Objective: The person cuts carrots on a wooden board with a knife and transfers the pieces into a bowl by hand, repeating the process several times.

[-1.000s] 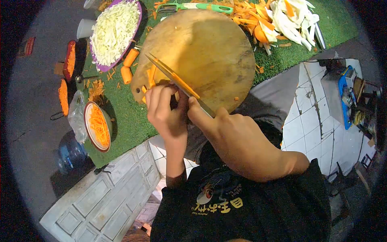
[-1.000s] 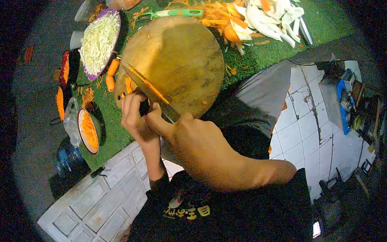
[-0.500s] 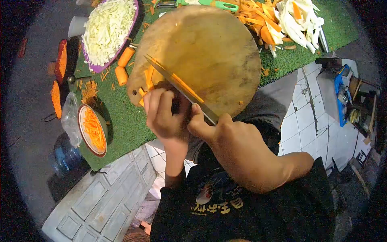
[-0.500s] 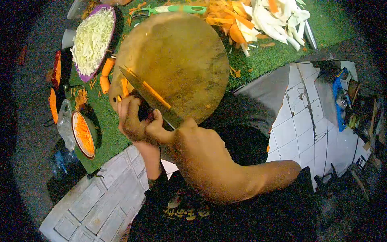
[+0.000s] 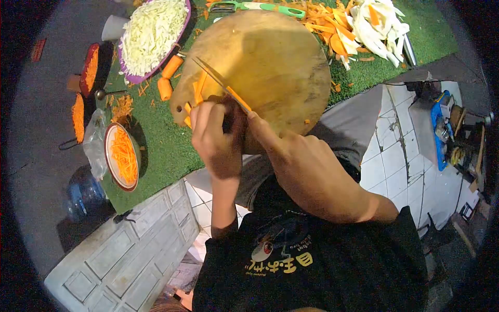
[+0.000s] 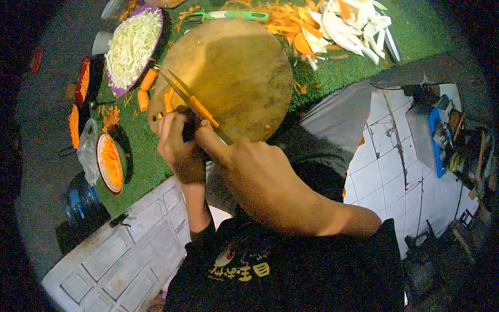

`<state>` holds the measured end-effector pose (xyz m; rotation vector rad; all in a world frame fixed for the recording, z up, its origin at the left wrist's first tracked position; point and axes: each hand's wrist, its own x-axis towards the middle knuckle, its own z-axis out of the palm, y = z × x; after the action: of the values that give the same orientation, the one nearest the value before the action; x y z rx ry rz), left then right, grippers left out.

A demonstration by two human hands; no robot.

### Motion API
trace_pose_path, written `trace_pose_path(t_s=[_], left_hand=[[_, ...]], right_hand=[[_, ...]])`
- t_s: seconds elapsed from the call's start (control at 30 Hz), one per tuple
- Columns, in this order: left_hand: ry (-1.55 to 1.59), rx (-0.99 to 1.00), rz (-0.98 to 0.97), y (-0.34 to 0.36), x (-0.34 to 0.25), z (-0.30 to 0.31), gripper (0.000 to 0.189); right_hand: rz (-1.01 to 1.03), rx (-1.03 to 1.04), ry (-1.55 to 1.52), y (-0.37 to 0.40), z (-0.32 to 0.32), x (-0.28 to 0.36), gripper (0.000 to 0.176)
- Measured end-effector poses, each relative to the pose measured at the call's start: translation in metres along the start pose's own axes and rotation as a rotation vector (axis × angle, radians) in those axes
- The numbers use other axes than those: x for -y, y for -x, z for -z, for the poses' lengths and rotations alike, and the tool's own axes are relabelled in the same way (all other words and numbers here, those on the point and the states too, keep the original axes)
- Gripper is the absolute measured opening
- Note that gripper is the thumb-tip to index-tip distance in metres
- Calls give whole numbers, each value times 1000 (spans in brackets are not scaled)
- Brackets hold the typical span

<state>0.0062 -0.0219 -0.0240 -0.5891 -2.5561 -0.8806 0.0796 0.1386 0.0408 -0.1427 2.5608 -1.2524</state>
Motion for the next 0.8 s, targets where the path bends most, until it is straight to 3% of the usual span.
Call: trace_pose_path(t_s=[0.3,0.47,0.53,0.67,0.73,0.8], left_hand=[[28,0,-8,1,4,-1,22],[68,28,105,3,4,1,21],[103,41,41,2,3,2,19],[127,29,-10,2,7,3,18],[130,18,-11,4,9,3,17],[136,13,-10,5,10,4,18]], right_hand=[[-48,59,67,7,4,4,60],[-49,54,141,6,1,7,57],[-99,93,202,-2,1,13,56],[-37,115,294,-20,1,14,56],[126,-4,300,-18,-1,-1,58],[118,0,310,-7,-5,-8,59]])
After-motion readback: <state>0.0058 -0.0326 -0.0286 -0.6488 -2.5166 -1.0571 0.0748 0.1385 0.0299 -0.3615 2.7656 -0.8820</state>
